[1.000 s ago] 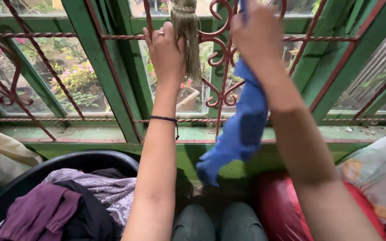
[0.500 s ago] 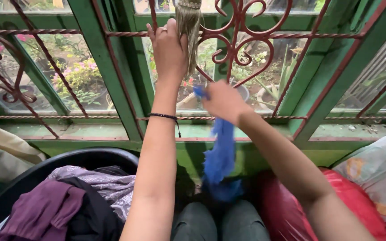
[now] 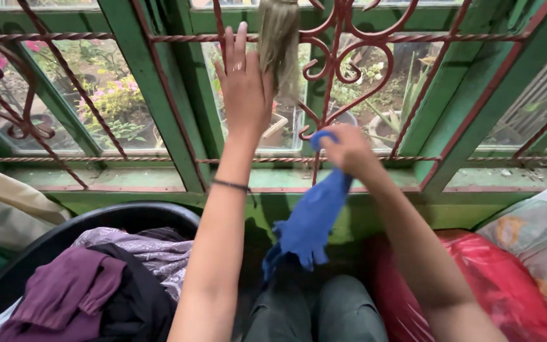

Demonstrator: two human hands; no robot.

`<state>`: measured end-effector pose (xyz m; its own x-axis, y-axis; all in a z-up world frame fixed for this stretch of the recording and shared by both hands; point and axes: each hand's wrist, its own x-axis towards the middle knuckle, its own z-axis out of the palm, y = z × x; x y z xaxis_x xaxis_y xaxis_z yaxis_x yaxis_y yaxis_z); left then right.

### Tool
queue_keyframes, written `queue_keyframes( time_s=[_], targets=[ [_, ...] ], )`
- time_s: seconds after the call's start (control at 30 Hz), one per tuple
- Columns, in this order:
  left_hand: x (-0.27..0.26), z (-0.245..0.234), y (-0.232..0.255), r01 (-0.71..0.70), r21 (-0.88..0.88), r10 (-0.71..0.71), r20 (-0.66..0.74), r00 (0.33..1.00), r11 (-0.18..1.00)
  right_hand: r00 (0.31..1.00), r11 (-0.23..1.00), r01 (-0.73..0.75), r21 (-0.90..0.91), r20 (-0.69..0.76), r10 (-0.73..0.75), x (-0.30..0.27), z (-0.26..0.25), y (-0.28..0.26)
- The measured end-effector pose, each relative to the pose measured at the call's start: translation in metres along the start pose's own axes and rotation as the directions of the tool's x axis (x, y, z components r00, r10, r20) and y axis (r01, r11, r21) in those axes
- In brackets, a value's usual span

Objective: Wiping window bars and glass with a blue cloth and organizing laundry.

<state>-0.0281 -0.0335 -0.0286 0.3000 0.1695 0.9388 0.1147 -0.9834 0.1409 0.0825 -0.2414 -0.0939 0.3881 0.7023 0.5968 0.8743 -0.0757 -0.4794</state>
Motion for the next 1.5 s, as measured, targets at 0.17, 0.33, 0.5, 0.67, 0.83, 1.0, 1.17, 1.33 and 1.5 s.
queue_keyframes(
  time_s=[0.17, 0.33, 0.5, 0.67, 0.83, 1.0, 1.17, 1.33, 1.5],
  targets=[
    [-0.123, 0.003, 0.047, 0.035, -0.291, 0.012, 0.158, 0.987, 0.956, 0.895, 0.798, -0.446, 0.406, 0.187, 0.405, -0.042, -0.026, 0.005],
    [-0.227, 0.041, 0.094, 0.207, -0.657, 0.149, 0.444, 0.884, 0.725, 0.880, 0.249, -0.330, 0.910, 0.202, 0.430, -0.070, -0.024, 0.002],
    [-0.249, 0.110, 0.064, 0.493, -0.756, -0.199, 0.453, 0.869, 0.430, 0.909, 0.837, -0.320, 0.443, 0.392, 0.140, -0.110, -0.003, 0.009],
    [-0.161, 0.006, 0.058, 0.644, -0.736, -0.024, 0.655, 0.756, 0.207, 0.802, 0.758, -0.517, 0.397, -0.086, 0.591, -0.109, -0.026, 0.062],
    [-0.199, 0.016, 0.016, 0.679, -0.662, -0.238, 0.637, 0.733, 0.317, 0.747, 0.757, -0.630, -0.173, -0.403, 0.530, -0.080, 0.009, 0.123],
    [-0.245, 0.044, 0.004, 0.689, -0.723, -0.362, 0.627, 0.690, 0.061, 0.962, 0.970, -0.221, -0.101, 0.141, 0.234, -0.126, 0.114, 0.096],
    [-0.264, 0.043, -0.004, 0.763, -0.633, -0.424, 0.660, 0.620, 0.132, 0.726, 0.736, -0.657, -0.167, 0.125, 0.676, -0.109, 0.058, 0.026],
    [-0.270, 0.042, 0.003, 0.755, -0.646, -0.443, 0.646, 0.621, 0.117, 0.913, 0.946, -0.319, 0.059, -0.248, 0.323, -0.076, 0.058, 0.057],
    [-0.287, 0.045, 0.002, 0.767, -0.637, -0.441, 0.668, 0.599, 0.078, 0.762, 0.455, -0.433, 0.778, 0.047, 0.646, -0.046, 0.075, 0.060]
  ],
)
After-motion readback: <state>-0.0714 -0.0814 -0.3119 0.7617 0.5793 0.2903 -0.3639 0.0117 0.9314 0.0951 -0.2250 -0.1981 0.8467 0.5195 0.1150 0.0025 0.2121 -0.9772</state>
